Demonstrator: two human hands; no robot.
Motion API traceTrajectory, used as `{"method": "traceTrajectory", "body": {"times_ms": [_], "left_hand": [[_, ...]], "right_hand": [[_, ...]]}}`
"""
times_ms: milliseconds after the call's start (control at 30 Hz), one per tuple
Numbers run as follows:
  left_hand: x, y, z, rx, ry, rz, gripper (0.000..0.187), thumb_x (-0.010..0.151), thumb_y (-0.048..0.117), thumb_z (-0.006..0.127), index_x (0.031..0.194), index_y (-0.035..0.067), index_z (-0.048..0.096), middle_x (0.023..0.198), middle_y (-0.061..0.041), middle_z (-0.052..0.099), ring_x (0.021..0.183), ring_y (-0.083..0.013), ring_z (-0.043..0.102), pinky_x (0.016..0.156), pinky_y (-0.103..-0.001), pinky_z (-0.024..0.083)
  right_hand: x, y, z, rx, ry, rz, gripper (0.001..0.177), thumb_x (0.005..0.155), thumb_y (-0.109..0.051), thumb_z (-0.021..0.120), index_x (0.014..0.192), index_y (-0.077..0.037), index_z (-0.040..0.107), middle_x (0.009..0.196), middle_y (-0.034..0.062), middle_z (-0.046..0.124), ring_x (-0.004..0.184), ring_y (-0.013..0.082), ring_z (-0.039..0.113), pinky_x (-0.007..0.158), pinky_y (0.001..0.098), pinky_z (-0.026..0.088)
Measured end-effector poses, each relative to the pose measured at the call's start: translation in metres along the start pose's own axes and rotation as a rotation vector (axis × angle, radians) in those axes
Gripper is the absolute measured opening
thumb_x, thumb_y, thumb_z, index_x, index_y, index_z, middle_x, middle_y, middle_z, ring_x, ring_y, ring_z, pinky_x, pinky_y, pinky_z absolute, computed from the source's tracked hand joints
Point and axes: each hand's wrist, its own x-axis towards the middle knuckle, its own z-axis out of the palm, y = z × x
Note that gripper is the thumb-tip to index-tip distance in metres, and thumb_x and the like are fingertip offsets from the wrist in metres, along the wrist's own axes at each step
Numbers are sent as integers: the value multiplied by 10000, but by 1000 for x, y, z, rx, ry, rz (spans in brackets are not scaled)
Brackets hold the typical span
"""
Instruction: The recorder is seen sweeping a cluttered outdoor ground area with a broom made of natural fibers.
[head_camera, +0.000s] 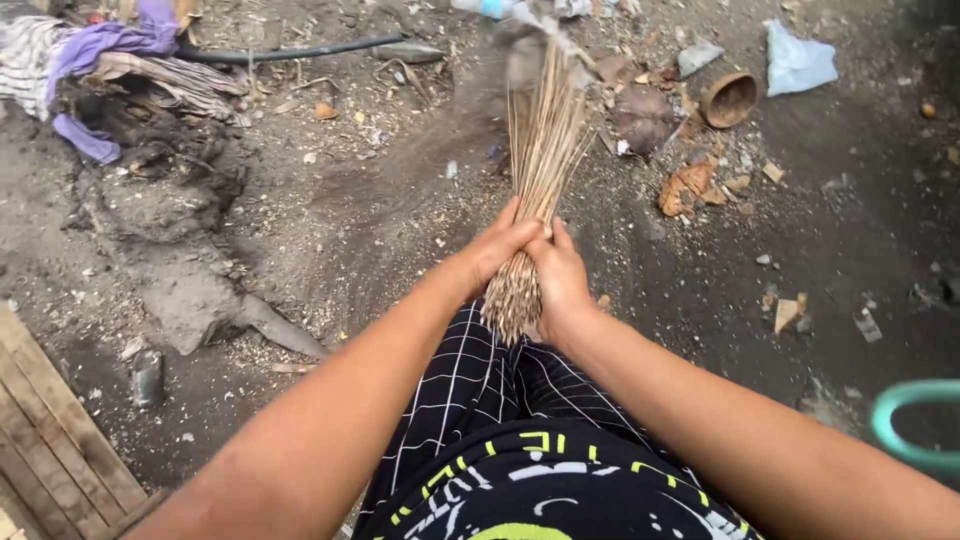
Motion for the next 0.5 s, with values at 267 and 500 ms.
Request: {"method": "traceTrajectory", "body": {"times_ms": [267,500], "left_hand": [[-92,-13,-55,-97,197,142,1037,804,393,688,1629,79,146,1423,-183,559,1227,-234,576,1021,-313,462],[-126,4,-133,-303,597,195,710,814,397,633,1408,55,451,1132,-147,639,984,-234,651,846,-377,558]], "right_hand": [[-57,17,77,-329,-73,217,837,933,-121,498,1607,-368,68,1333,146,604,1048,267,695,850,458,602],[11,60,158,-433,-457,474,802,921,-183,518,1623,-292,144,1333,168,645,1053,260,715,843,438,618]]}}
